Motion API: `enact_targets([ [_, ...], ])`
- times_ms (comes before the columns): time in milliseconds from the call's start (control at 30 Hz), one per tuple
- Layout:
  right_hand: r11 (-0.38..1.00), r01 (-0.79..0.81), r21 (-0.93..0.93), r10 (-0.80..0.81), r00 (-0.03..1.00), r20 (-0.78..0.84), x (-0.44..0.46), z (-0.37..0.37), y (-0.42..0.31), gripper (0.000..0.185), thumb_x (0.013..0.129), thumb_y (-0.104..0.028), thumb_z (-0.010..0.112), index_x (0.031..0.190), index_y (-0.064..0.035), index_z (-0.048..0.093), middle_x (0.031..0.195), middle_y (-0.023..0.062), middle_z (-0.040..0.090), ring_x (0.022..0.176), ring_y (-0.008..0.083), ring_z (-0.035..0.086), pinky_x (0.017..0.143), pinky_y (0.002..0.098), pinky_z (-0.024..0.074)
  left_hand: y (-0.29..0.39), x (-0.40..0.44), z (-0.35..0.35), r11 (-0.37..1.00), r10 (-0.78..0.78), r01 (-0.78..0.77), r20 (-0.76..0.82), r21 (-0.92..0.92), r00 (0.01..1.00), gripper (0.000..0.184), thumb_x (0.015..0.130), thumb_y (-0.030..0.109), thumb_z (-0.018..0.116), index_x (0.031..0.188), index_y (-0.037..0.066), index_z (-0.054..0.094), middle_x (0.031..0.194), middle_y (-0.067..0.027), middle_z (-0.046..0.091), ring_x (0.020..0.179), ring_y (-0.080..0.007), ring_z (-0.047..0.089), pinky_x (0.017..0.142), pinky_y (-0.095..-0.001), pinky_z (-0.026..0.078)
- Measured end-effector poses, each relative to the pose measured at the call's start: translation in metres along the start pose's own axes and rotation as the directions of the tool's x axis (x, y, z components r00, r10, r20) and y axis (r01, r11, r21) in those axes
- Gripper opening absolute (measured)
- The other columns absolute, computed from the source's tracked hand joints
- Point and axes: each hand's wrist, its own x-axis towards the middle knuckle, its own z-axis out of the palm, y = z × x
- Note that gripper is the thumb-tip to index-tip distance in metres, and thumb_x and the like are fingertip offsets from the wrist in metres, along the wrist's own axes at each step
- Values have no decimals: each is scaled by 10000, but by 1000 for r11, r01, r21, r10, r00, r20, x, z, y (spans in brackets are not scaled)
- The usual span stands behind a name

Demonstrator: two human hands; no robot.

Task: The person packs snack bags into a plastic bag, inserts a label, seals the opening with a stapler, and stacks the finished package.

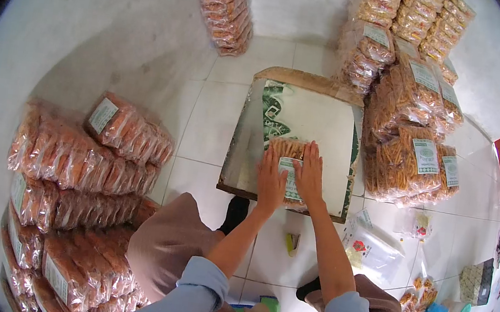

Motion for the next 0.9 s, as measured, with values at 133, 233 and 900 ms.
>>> enact_targets([
  [133, 994, 9, 111, -4, 999, -43, -2, 3, 2, 583, 920, -342, 354, 1363, -3, 187, 1425, 177, 164, 1320, 301, 160, 1045, 488, 154, -4, 0, 8, 995, 44, -49, -56, -92, 997, 554, 885, 167, 438, 1349, -15, 197, 1422, -191, 153, 1307, -362, 160, 1044, -486, 147],
  [233, 994, -22, 106, 19, 999, 32, -2, -6, 4, 583, 920, -342, 358, 1365, -6, 186, 1428, 169, 160, 1323, 296, 155, 1048, 479, 146, -6, 1, 8, 992, 42, -48, -59, -114, 997, 556, 885, 174, 442, 1345, -23, 200, 1410, -209, 169, 1293, -374, 182, 1047, -465, 161],
  [900, 738, -269, 619, 511, 822, -251, -114, -151, 56, 682, 682, -129, 729, 1211, 33, 330, 1129, 204, 498, 1042, 260, 511, 878, 337, 411, 147, -22, -10, 562, -135, 444, 453, -698, 881, 733, 769, 313, 677, 1294, 71, 226, 1218, -158, 358, 1084, -277, 431, 879, -332, 412],
])
